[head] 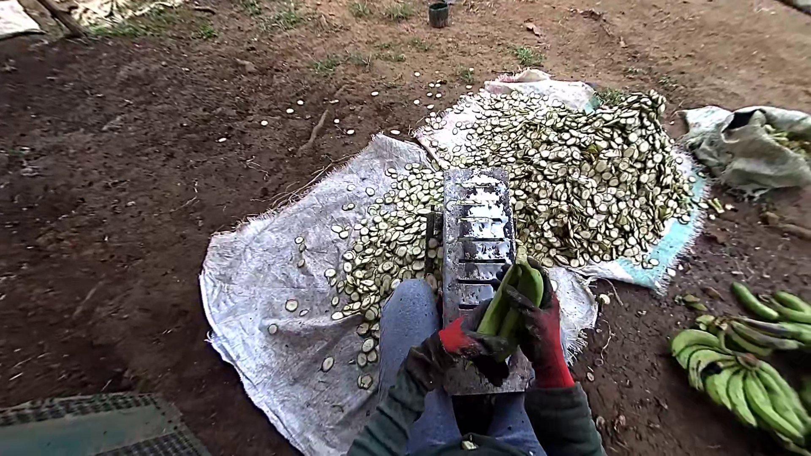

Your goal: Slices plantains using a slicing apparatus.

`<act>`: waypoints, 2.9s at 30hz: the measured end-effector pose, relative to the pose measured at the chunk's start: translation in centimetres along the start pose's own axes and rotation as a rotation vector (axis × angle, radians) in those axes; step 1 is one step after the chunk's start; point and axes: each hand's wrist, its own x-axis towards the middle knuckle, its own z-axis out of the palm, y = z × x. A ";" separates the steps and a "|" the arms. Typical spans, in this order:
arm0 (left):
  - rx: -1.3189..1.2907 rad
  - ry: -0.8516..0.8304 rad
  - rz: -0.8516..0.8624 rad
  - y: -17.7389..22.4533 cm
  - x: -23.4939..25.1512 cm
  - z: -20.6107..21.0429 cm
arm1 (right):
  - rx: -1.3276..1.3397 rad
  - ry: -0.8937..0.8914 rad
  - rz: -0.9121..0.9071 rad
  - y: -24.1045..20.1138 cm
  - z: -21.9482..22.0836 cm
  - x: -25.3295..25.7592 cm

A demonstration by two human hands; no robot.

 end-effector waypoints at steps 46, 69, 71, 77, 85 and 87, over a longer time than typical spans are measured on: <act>0.368 0.957 0.252 1.5 3.7 -9.7 | -0.261 0.105 -0.730 3.4 -0.4 -1.7; 0.350 0.893 -0.110 -0.8 11.5 -12.4 | -0.637 0.206 -0.697 7.7 -1.6 6.8; 0.320 0.898 -0.108 -0.5 11.4 -11.9 | -0.645 0.206 -0.641 8.5 -3.3 -0.5; 0.308 0.921 -0.132 -0.6 12.0 -12.3 | -0.789 0.180 -0.876 8.1 1.6 15.4; 0.327 0.910 -0.112 -0.1 11.5 -12.2 | -0.791 0.043 -0.823 8.4 1.3 13.5; 0.315 0.910 -0.115 -0.6 11.5 -12.2 | -0.712 -0.019 -0.743 9.7 -0.6 3.0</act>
